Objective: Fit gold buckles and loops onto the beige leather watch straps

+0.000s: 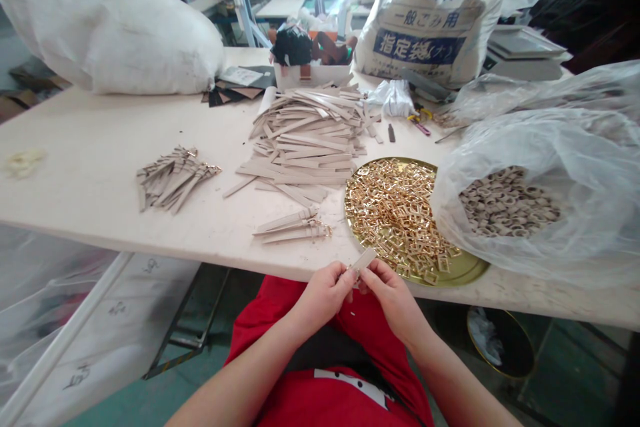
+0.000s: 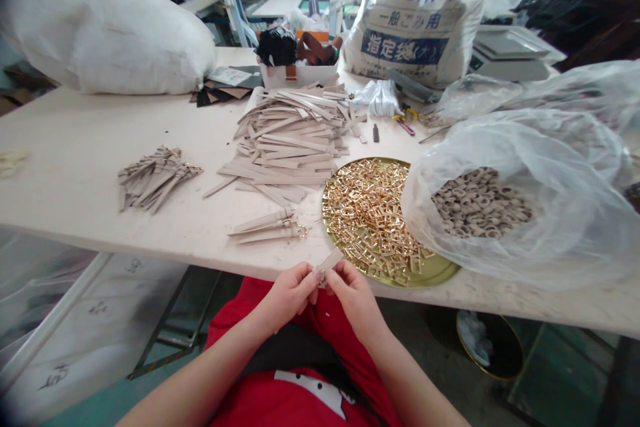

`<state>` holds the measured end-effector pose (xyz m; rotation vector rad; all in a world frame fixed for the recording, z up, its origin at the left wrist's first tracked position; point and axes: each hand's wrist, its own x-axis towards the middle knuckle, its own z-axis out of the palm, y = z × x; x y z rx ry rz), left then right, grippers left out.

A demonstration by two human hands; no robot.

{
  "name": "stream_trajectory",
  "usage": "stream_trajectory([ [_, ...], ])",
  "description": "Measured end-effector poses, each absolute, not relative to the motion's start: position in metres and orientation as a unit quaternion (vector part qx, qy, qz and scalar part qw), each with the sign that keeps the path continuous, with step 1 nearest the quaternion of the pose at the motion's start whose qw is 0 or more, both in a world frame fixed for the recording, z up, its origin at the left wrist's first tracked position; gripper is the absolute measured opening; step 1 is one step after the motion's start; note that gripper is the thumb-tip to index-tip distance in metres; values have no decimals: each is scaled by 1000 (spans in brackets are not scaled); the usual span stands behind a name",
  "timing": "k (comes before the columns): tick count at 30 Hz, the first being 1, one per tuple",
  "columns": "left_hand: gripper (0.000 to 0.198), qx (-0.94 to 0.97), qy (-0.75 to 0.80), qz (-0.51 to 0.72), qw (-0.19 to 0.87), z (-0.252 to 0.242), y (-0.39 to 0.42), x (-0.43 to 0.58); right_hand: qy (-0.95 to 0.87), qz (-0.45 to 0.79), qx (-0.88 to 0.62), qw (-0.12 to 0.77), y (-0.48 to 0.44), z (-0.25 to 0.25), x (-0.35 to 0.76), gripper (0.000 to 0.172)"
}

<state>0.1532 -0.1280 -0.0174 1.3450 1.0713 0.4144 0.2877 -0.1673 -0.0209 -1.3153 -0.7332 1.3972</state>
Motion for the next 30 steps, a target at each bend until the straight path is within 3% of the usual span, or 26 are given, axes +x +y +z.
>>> stream_trajectory([
  [16,27,671,496,142,533,-8,-133,153,-362,544,-589,476,-168,-34,292,19],
  [21,27,642,460,168,590,-14,-133,152,-330,601,-531,498,-167,-28,291,12],
  [27,31,653,472,153,572,-20,-132,151,-461,405,-640,464,-169,-24,292,14],
  [30,32,687,469,132,539,-13,-129,151,-433,474,-612,461,-166,-24,295,8],
])
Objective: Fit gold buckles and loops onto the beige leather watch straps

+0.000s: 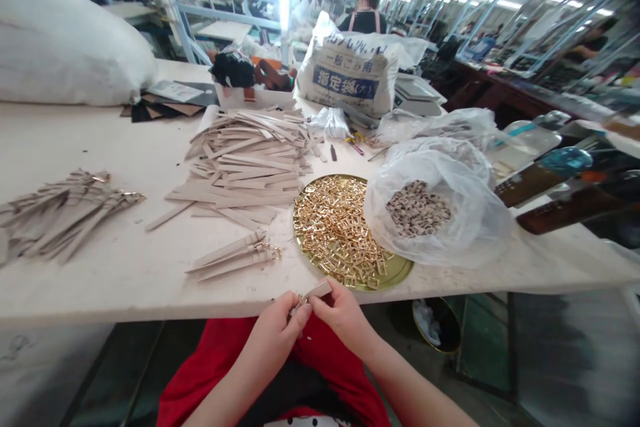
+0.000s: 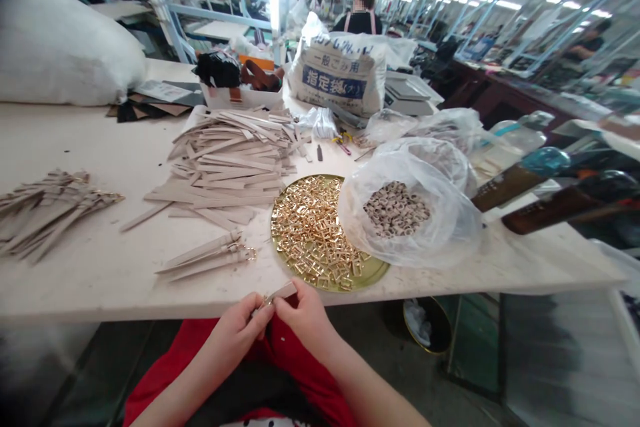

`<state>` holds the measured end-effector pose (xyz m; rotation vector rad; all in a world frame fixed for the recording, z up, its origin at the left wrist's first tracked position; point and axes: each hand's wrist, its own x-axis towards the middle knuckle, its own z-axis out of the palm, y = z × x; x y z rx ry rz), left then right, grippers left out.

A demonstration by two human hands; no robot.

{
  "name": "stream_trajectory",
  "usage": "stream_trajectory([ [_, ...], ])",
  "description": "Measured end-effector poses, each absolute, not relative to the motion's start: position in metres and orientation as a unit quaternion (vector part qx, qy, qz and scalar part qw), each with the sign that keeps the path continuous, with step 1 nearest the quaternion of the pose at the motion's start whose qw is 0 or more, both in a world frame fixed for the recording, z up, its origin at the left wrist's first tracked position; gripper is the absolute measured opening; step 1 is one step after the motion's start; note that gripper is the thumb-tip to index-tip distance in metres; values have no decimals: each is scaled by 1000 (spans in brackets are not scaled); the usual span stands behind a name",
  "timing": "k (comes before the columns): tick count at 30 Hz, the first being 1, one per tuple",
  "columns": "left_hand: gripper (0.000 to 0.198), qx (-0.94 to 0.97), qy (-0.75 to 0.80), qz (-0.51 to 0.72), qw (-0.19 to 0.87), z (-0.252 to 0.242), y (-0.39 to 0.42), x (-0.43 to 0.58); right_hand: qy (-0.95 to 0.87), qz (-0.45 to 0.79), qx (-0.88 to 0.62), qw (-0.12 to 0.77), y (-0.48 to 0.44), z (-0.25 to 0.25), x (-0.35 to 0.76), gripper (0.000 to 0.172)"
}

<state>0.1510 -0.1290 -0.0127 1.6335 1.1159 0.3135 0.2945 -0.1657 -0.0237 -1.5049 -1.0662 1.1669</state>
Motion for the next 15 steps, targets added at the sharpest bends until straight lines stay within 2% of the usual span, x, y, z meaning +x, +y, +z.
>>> stream_trajectory([
  [2,34,696,458,121,539,-11,-126,150,-418,514,-589,463,-164,-22,296,5],
  [9,31,605,443,128,649,-19,-115,158,-555,410,-584,427,-174,3,298,8],
  [13,30,649,410,115,631,-10,-115,163,-618,389,-586,352,-170,19,339,13],
  [15,26,672,405,92,613,-7,-115,163,-590,311,-650,364,-156,23,381,16],
])
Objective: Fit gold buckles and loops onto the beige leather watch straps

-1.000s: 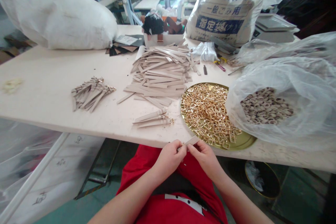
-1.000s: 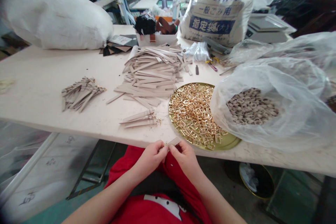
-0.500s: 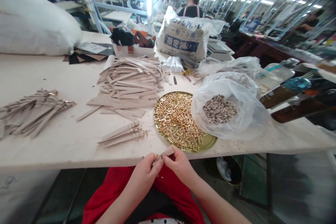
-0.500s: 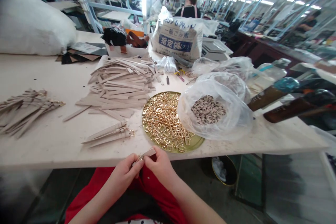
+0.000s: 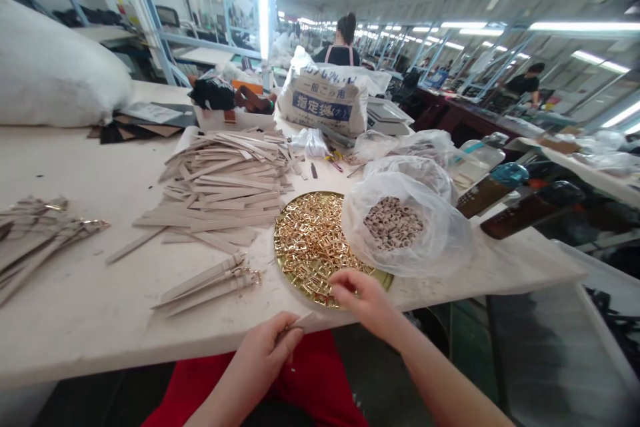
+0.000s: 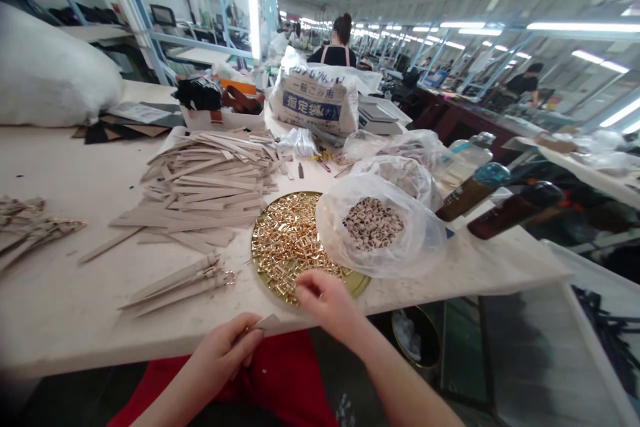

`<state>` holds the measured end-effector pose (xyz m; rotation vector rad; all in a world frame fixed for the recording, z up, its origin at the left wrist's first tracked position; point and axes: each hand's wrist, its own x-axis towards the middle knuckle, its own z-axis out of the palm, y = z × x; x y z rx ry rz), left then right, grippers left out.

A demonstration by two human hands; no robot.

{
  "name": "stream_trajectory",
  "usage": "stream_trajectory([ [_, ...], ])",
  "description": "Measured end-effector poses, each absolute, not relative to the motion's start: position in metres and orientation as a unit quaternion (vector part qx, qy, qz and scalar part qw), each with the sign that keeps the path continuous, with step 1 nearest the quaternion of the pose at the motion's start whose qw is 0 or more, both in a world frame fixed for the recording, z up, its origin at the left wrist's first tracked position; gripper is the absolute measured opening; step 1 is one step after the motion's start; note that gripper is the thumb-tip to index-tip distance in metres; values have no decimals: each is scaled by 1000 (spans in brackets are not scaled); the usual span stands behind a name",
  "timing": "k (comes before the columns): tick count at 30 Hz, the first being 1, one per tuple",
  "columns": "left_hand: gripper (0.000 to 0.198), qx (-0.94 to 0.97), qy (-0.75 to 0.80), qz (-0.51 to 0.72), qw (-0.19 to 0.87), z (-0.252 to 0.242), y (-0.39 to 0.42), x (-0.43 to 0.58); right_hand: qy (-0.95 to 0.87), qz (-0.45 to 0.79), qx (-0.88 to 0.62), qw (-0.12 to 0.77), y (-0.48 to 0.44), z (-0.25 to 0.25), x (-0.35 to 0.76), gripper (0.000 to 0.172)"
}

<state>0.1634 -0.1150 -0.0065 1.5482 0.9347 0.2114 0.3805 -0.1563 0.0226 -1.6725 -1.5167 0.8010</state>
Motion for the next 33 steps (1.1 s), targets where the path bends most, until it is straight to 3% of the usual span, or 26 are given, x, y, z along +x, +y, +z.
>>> stream_trajectory([
  [4,31,664,436,107,598,-7,-115,165,-490,64,-803,333,-113,23,477,22],
  [10,32,648,420,109,626,-5,-120,171,-472,13,-832,290,-70,13,536,5],
  [15,34,632,446,139,618,1,-119,169,-473,19,-829,297,-85,16,520,10],
  [17,32,625,451,159,617,5,-117,172,-478,74,-813,325,-103,19,492,16],
  [20,31,618,446,197,616,14,-114,181,-429,381,-667,475,-132,23,426,24],
  [23,30,614,442,243,608,19,-113,187,-306,559,-540,550,-152,22,359,23],
  [27,28,618,461,269,577,18,-115,178,-191,618,-474,598,-153,11,314,21],
  [33,27,634,476,249,557,18,-116,161,-165,612,-482,605,-145,-3,305,20],
])
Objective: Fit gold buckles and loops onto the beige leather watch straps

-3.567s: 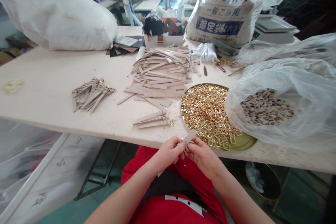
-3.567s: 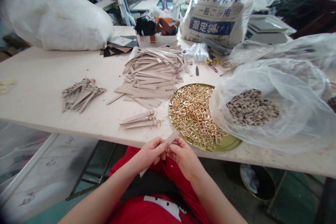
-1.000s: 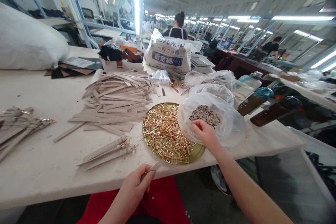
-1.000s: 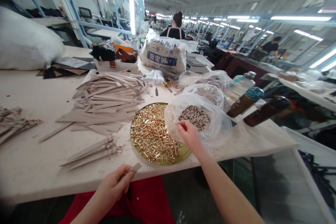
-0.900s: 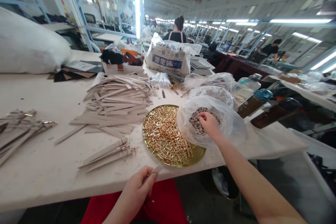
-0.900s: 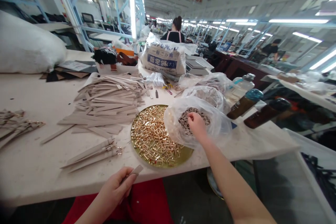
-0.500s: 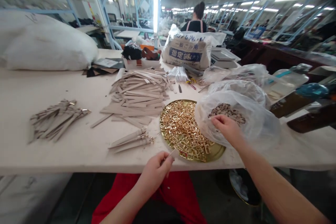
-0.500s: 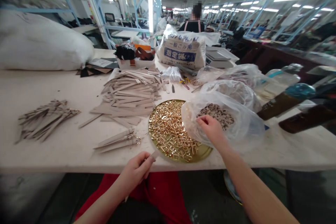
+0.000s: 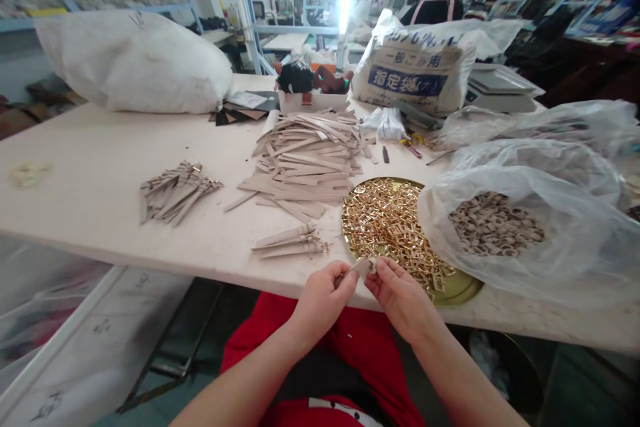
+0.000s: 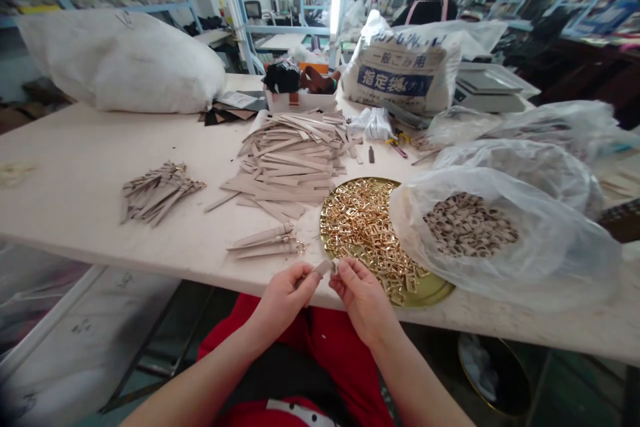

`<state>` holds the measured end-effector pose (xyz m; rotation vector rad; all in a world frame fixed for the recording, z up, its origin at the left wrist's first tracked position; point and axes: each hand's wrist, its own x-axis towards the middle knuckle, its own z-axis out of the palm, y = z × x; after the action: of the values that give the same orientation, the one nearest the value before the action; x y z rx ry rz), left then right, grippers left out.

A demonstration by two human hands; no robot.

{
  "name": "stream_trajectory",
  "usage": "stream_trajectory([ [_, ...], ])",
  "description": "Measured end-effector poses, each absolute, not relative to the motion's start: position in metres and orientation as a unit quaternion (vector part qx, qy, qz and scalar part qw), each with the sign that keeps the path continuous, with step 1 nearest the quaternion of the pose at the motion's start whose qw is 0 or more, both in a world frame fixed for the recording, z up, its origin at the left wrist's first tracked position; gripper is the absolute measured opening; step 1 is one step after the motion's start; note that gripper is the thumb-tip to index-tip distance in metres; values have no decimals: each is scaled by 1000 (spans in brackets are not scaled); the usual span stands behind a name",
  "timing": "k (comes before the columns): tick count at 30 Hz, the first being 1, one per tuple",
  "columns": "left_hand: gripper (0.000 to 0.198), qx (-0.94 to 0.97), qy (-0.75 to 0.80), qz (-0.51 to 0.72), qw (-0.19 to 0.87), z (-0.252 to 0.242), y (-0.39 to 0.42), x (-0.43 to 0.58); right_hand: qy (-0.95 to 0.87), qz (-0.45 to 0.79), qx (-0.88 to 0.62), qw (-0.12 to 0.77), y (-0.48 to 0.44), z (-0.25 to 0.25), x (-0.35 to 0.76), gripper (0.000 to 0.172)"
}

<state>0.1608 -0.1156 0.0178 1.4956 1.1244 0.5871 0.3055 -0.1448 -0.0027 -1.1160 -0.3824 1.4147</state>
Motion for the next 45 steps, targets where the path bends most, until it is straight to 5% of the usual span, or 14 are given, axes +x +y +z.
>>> stream_trajectory([
  [10,28,751,439,130,476,13,-109,152,-216,639,-478,563,-153,-11,299,19],
  [24,17,640,427,205,605,2,-113,148,-180,677,-444,559,-158,-9,282,15],
  [28,14,652,468,202,561,5,-114,148,-139,666,-436,589,-162,-11,281,27],
  [31,13,686,496,184,499,6,-115,146,-98,682,-437,578,-163,-16,284,17],
  [40,15,745,527,109,394,13,-120,144,-126,797,-392,442,-172,-30,291,19],
  [45,20,737,509,94,435,12,-120,143,-138,805,-375,437,-173,-28,292,18],
])
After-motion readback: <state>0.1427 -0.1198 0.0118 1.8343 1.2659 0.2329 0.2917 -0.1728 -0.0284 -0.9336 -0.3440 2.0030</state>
